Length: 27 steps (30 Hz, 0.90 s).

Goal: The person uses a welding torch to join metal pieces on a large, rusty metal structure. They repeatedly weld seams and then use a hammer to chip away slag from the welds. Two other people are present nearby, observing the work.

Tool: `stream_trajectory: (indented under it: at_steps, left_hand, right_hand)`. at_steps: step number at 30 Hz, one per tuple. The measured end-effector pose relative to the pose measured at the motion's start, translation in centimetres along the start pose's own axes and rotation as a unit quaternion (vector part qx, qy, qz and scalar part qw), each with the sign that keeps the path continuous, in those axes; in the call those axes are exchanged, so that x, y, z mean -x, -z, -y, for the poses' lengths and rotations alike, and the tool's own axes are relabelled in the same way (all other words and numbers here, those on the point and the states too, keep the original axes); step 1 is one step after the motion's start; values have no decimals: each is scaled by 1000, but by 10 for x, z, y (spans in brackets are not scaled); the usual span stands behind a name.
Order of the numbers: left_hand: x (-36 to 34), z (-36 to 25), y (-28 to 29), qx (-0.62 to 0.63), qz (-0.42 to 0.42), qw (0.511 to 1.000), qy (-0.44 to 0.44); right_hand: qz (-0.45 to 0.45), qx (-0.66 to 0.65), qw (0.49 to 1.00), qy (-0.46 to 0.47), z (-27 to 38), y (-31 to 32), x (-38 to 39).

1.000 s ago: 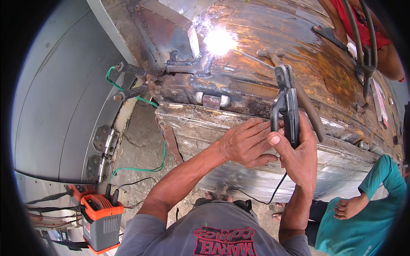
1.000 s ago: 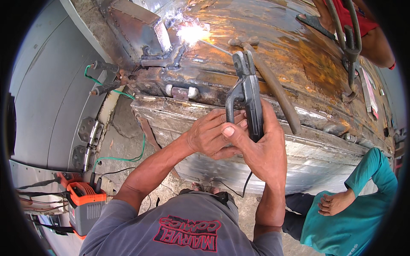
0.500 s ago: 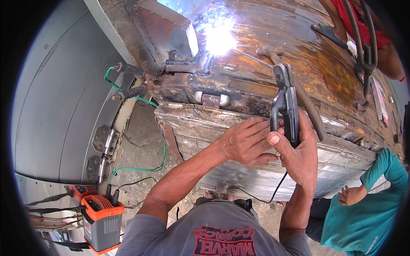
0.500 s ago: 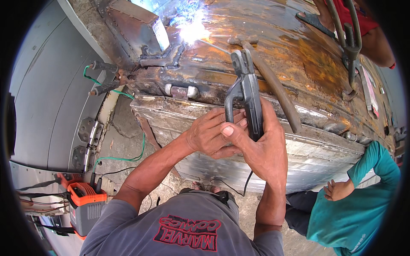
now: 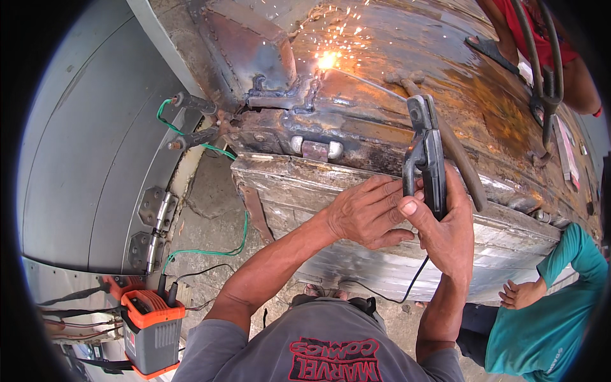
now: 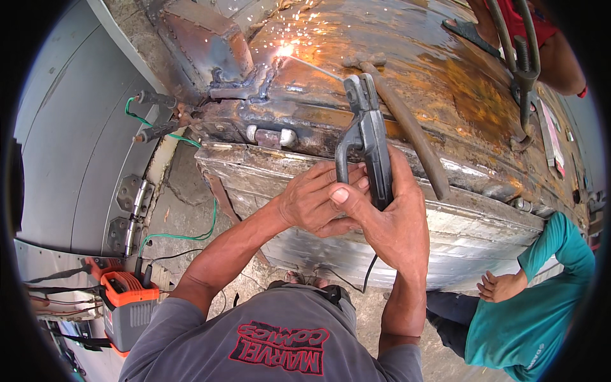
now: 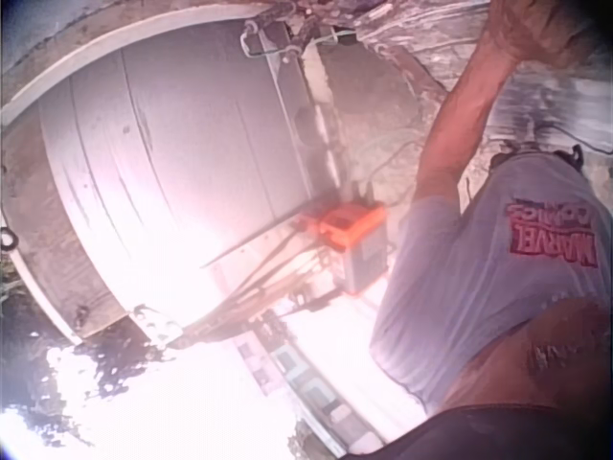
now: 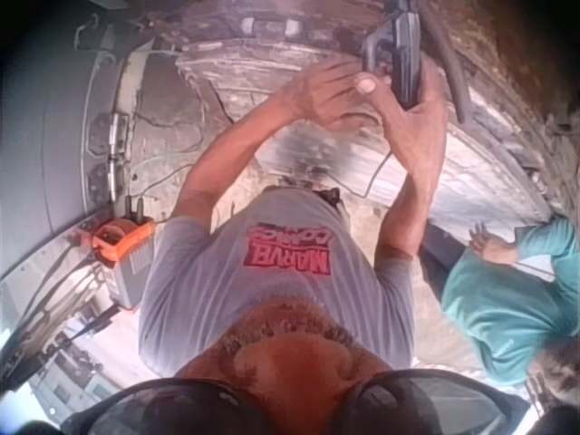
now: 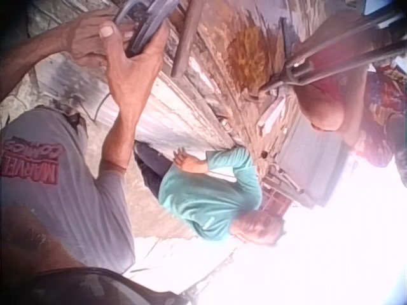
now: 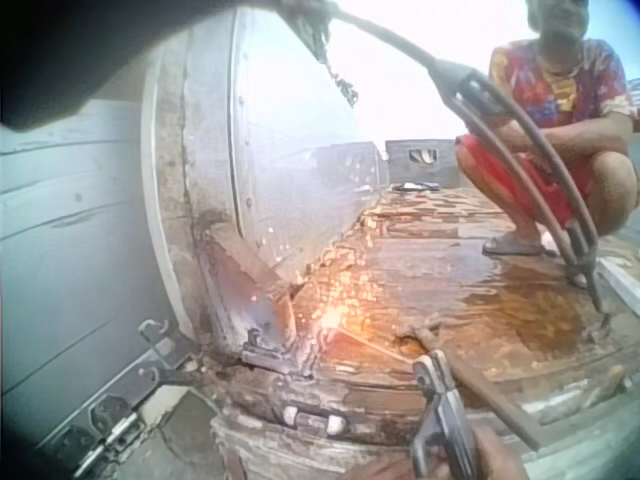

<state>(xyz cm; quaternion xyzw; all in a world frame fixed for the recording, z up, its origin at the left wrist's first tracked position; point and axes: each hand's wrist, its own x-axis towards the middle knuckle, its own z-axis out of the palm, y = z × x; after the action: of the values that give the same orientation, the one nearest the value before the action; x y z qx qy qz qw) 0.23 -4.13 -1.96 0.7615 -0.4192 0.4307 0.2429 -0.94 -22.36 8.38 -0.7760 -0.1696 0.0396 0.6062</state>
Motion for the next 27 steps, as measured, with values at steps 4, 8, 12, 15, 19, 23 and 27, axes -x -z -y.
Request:
stream_trajectory:
  at_steps: [4,8,12,15,19,23,27]
  left_hand:
    - [-1,-1,0,0,0,1000,8]
    - [-1,0,2,-4,7,1000,1]
    - [-2,1,0,0,-4,1000,-1]
    - [-2,1,1,-2,-12,1000,-4]
    - [-4,1,1,-4,-6,1000,-5]
    - [-2,0,4,-12,4,1000,4]
    - [0,1,1,-5,-2,1000,5]
  right_hand:
    - [-4,8,1000,8,0,0,-1]
    - [-7,-38,999,-3,0,-1,2]
    - [-19,-58,998,31,-5,-4,2]
    - [-19,-55,998,27,-5,-4,1]
    - [-25,-54,998,25,-9,-6,-2]
    - [-12,-36,999,9,-3,-4,-2]
    - [-7,-27,1000,2,0,-4,-3]
